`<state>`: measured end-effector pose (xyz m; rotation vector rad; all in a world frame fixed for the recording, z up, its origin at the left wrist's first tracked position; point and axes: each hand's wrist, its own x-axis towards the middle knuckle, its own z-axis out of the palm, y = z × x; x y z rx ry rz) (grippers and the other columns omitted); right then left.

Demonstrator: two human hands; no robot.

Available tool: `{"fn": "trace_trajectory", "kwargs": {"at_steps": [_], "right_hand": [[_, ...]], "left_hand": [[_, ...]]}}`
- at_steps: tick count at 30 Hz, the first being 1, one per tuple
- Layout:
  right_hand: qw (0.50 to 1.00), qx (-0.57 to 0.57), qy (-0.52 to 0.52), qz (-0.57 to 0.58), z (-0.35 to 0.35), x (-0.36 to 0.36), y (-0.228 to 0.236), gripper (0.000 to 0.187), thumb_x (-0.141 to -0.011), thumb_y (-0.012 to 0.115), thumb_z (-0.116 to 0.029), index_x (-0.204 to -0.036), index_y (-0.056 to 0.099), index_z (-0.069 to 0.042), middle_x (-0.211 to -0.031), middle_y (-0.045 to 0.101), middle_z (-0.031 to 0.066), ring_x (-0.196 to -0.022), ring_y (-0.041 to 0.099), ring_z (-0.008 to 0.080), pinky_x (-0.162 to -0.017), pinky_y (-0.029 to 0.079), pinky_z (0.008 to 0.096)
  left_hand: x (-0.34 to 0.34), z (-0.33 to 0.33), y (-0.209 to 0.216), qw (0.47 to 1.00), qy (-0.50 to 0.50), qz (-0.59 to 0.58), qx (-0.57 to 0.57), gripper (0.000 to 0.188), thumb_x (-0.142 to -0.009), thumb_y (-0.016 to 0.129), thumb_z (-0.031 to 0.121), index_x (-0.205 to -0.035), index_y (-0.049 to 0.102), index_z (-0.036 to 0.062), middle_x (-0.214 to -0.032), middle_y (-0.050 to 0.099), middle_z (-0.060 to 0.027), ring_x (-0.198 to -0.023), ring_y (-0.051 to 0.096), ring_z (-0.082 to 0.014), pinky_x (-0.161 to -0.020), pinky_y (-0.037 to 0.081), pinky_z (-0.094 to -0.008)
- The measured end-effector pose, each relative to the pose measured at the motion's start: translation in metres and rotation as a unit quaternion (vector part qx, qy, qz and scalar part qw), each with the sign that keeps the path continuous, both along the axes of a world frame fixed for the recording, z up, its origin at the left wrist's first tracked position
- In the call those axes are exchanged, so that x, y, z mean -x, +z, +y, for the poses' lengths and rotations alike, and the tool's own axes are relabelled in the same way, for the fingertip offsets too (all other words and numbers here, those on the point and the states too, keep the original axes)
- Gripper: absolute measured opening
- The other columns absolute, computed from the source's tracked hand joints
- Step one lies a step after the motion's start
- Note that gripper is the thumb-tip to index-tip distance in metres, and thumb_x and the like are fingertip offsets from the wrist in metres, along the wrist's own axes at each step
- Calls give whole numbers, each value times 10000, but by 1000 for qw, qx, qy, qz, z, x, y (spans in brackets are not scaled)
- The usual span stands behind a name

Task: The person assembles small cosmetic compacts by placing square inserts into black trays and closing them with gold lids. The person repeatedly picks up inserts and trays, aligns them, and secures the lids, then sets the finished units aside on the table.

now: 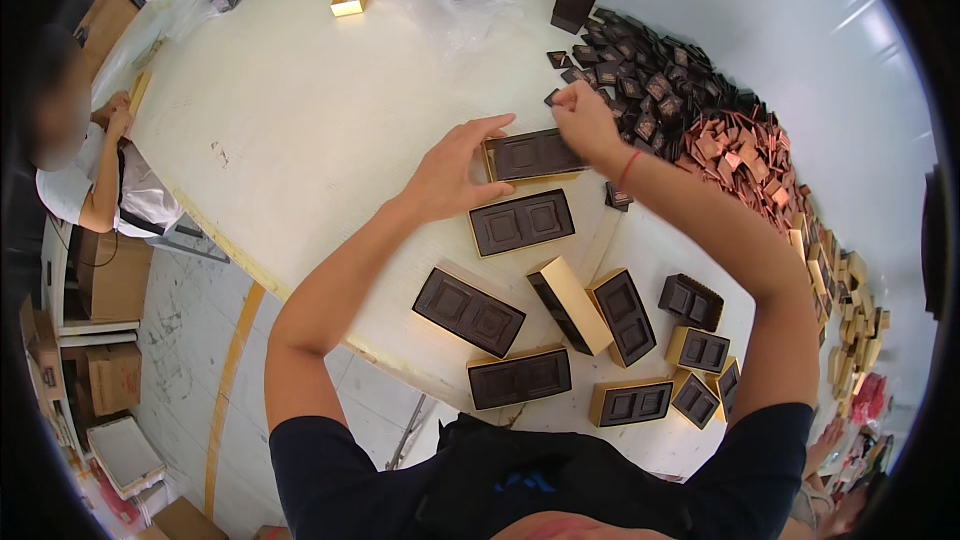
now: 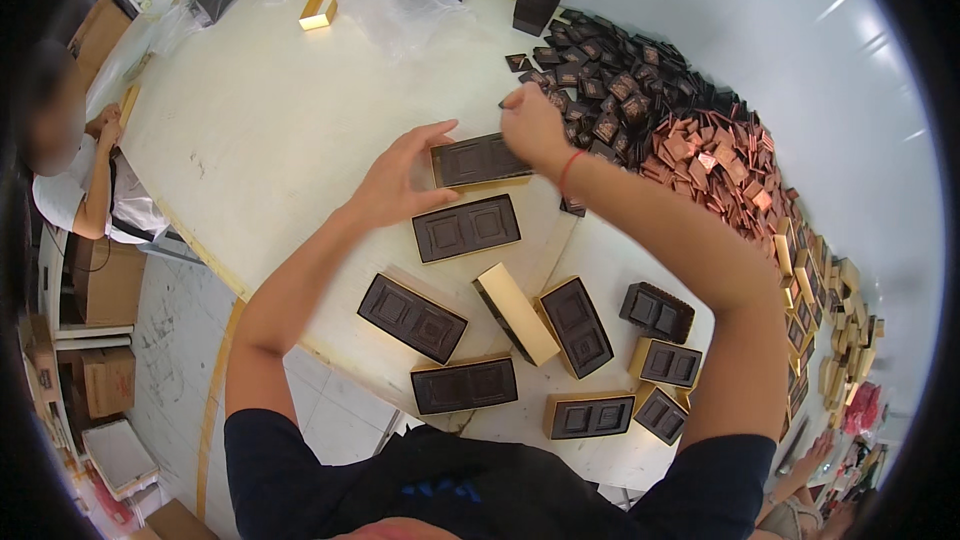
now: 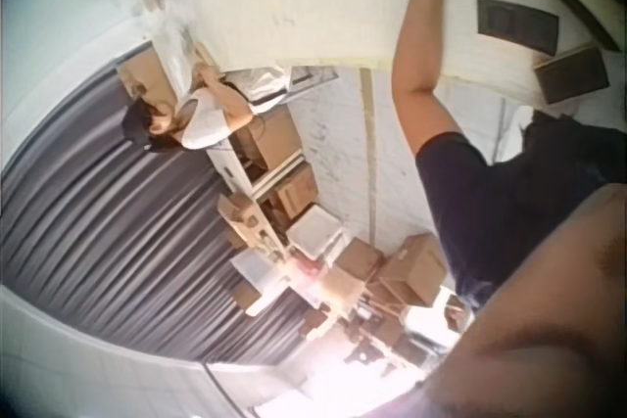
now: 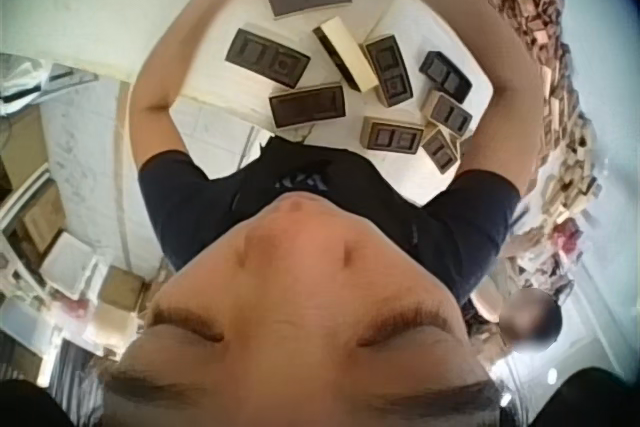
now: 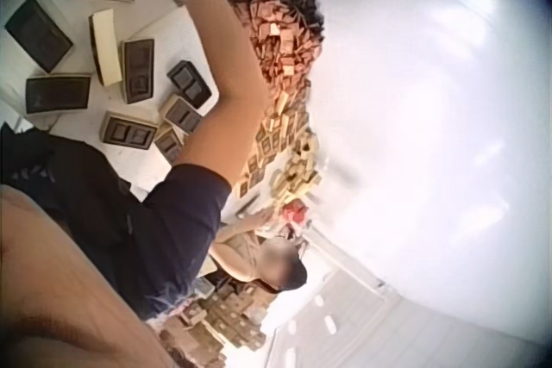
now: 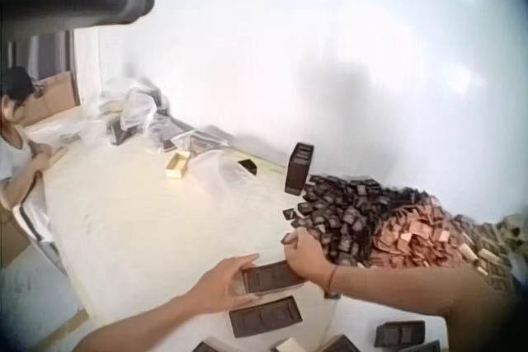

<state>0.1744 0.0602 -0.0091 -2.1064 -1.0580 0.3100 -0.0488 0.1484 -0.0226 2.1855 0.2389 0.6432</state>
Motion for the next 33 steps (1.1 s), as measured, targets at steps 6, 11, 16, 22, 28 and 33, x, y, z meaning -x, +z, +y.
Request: {"fn": "trace_trajectory", "kwargs": {"at_steps": [6, 11, 16, 22, 28, 33], "right_hand": [[995, -77, 45, 48, 1, 19, -9, 172, -937, 515, -143, -1005, 641, -46, -974, 699, 157, -951, 657, 334, -872, 464, 456], [953, -45, 155, -255, -16, 22, -3, 291, -1002, 481, -287, -976, 670, -67, -1020, 678, 127, -999, 608, 317, -889, 401, 448], [943, -100, 237, -211, -26, 0, 28, 259, -1010, 482, -206, -1015, 660, -19, -1032, 628, 141, -1017, 571, 322, -866, 446, 399], [959, -65, 243, -133, -76, 8, 29, 220, -853, 717, -117, -1050, 699, -23, -999, 657, 121, -830, 603, 307, -768, 490, 406], [951, -134, 197, -196, -76, 16, 11, 134, -858, 717, -92, -979, 725, -34, -896, 631, 93, -793, 596, 283, -708, 491, 372], [977, -77, 159, -120, -79, 24, 22, 138, -874, 698, -92, -995, 667, -34, -803, 596, 102, -792, 613, 284, -689, 491, 374]], "left_hand": [[-1, -3, 5, 1000, -13, -2, 7, 743, -735, 824, 142, -1406, 507, 168, -1202, 615, -98, -1079, 585, -287, -946, 480, -376], [-3, -4, 3, 997, -13, -8, -77, 612, -767, 792, 162, -1339, 577, 136, -1216, 610, -78, -1110, 583, -289, -941, 490, -377], [1, -7, 12, 993, -4, 29, -110, 551, -792, 777, 188, -1314, 609, 130, -1237, 600, -66, -1133, 578, -282, -941, 498, -378], [2, -11, 11, 995, 4, 39, -95, 581, -775, 792, 189, -1325, 612, 145, -1206, 604, -58, -1116, 587, -263, -920, 507, -367], [4, -13, 12, 997, -6, 34, -64, 560, -753, 815, 190, -1283, 642, 147, -1168, 612, -59, -1064, 616, -244, -867, 524, -348], [4, -9, 16, 997, -25, 46, -57, 506, -784, 800, 184, -1265, 650, 140, -1116, 639, -81, -1067, 617, -263, -896, 514, -363]]}}
